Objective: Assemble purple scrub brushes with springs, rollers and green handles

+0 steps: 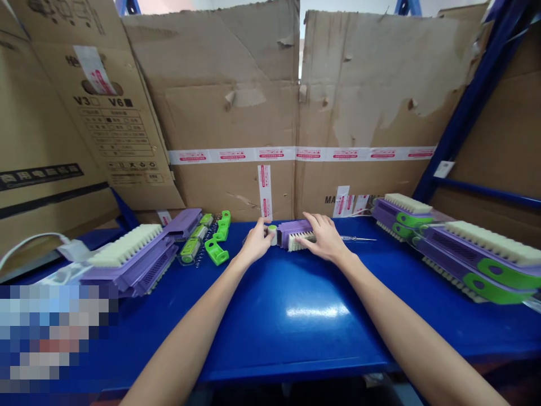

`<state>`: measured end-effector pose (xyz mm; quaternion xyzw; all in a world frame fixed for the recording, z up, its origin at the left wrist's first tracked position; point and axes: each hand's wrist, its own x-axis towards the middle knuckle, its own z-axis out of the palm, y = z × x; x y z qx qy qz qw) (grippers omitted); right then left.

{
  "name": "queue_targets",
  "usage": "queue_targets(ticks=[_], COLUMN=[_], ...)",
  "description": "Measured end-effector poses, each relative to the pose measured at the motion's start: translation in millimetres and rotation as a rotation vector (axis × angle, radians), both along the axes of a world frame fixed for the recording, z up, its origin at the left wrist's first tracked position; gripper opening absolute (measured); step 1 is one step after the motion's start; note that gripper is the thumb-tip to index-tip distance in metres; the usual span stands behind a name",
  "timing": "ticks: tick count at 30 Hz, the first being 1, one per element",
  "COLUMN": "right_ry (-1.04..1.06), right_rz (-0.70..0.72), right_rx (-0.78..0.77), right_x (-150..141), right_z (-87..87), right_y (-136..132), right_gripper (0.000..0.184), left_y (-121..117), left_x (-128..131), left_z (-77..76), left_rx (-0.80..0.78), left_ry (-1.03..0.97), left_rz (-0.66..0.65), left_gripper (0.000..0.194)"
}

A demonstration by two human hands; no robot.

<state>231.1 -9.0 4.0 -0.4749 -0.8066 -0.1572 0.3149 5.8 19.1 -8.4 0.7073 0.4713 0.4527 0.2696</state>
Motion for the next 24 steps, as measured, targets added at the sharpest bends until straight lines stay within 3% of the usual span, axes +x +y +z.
queue_targets(ticks=[5,11,15,24], right_ry=[0.064,0.01,0.062,0.2], right_rz=[-0.008,0.047,0.049,0.054], right_rx=[-0.052,-0.114,-0.111,-0.154], right_x=[-2.6,3.1,3.1,-1.4], right_z=[0.0,4.1,5.9,7.8], right_y=[7.0,8.2,6.6,2.4], right_gripper=[0.067,0.088,0.086,0.074], left_y=[2.8,3.1,3.5,12.2], left_x=[0.9,4.7,5.7,5.5], left_z=[-3.6,-1.2,-1.9,-10.8], left_rx=[-0.017,-0.219,-0.285,-0.151], left_ry=[-0.075,-0.266,-0.373,-0.252], left_rz=[-0.026,-0.096,-0.102,-0.07], left_gripper=[0.033,0.027,0.026,0.025])
